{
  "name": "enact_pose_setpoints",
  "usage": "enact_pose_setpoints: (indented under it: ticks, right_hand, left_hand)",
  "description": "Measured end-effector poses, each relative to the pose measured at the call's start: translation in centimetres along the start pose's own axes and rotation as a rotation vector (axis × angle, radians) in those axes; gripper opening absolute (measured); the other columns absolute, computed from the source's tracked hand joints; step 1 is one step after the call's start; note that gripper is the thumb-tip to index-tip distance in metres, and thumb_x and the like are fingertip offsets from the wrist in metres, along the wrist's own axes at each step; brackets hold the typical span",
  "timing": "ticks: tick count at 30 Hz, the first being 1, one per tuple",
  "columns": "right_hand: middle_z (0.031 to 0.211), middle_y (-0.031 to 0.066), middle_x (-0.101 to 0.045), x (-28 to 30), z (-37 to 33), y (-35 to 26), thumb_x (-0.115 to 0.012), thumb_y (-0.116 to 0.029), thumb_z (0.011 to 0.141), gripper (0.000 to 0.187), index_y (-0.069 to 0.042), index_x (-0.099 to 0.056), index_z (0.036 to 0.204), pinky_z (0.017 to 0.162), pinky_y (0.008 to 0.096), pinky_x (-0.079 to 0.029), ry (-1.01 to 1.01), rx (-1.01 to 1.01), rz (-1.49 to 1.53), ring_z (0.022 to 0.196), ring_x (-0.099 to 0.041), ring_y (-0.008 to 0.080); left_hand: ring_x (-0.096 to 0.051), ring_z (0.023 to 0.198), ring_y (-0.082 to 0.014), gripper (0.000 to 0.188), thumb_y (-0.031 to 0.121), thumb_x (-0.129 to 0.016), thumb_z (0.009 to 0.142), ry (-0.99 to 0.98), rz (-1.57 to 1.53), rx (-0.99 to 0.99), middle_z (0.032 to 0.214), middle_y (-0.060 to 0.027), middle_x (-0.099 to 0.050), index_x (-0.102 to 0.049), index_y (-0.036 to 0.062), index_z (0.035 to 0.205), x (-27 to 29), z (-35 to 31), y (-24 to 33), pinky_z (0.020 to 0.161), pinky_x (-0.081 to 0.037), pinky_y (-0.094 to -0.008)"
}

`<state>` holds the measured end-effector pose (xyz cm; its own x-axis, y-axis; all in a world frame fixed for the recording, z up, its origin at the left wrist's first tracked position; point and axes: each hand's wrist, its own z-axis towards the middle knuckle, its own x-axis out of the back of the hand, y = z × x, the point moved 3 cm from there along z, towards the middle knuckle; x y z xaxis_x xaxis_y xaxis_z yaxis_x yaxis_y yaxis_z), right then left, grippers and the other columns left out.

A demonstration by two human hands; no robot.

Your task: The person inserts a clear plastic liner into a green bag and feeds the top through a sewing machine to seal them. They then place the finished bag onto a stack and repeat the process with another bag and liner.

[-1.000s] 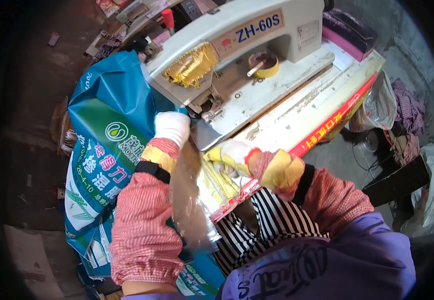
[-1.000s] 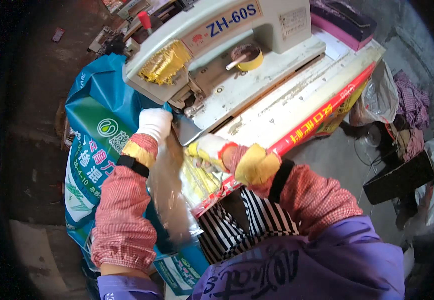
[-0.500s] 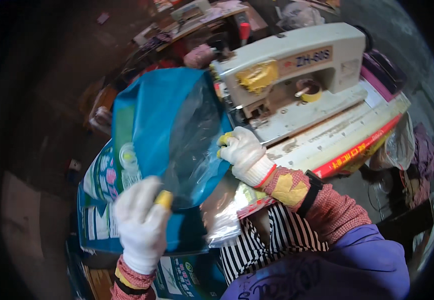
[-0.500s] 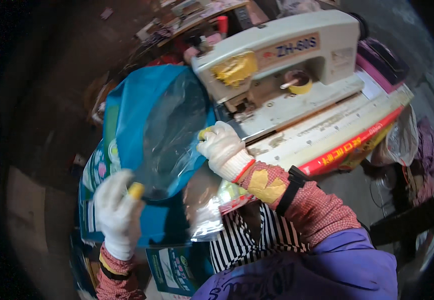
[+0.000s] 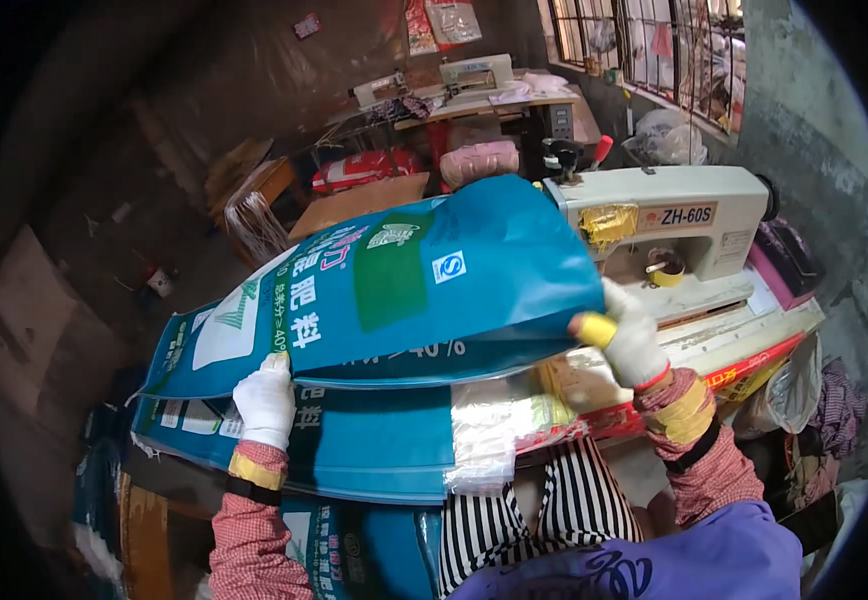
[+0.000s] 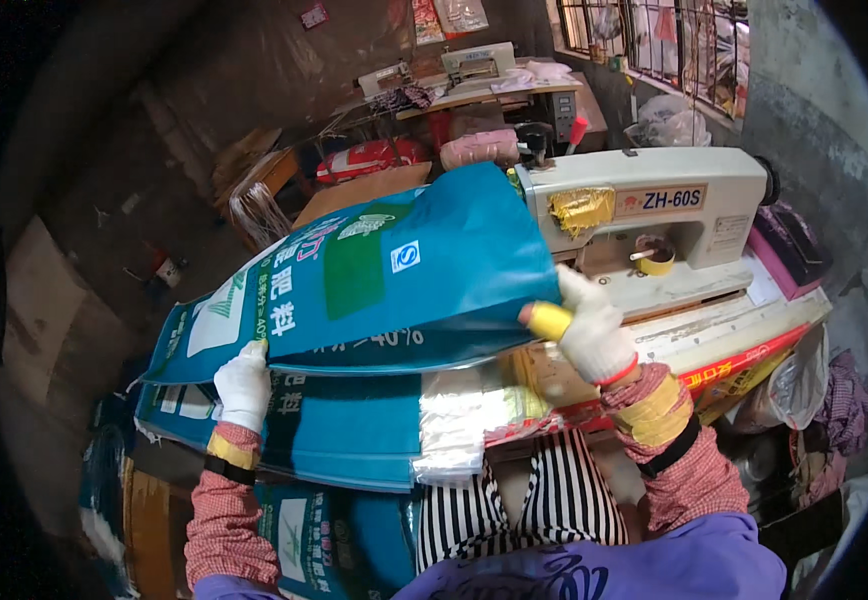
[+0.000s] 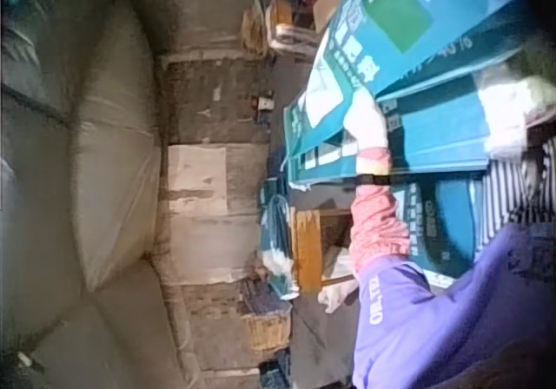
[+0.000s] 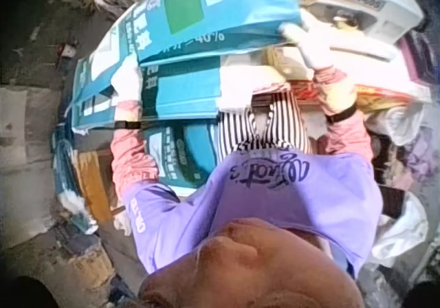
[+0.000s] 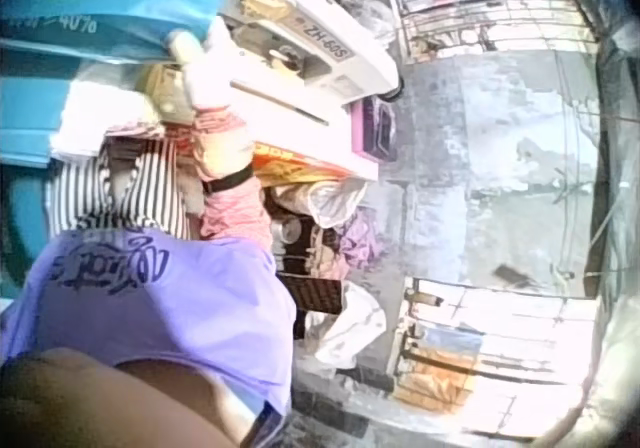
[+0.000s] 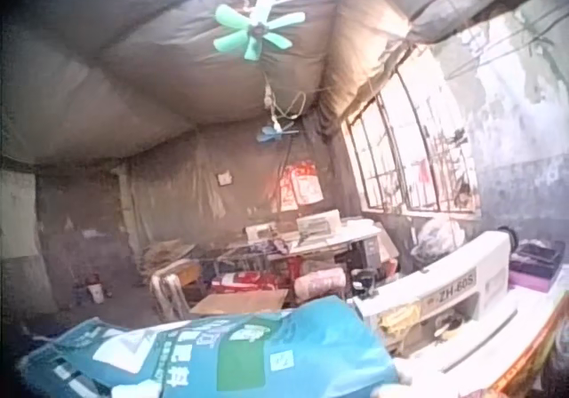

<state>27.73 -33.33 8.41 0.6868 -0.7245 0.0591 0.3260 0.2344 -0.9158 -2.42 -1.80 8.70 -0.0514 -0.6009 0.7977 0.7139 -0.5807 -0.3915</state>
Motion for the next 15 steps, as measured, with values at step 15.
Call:
enact_pose_setpoints:
  ticks: [15]
  right_hand:
    - [0.131,0.0127,-0.046,-13.9,-11.9,0.6,-0.060,-0.002,0.072,0.043,-0.008,-0.054,0.114,0.091,0.0357,-0.043,-0.960,0.400,0.045,0.116,-0.049,0.0273]
  left_hand:
    - [-0.058,0.092,-0.0290,0.030,0.020,-0.043,0.091,-0.159,-1.187,0.958,0.102,-0.0162,-0.062,-0.057,0.0026,0.110,-13.7,-13.4,-23.6,0.084,-0.044,-0.0339]
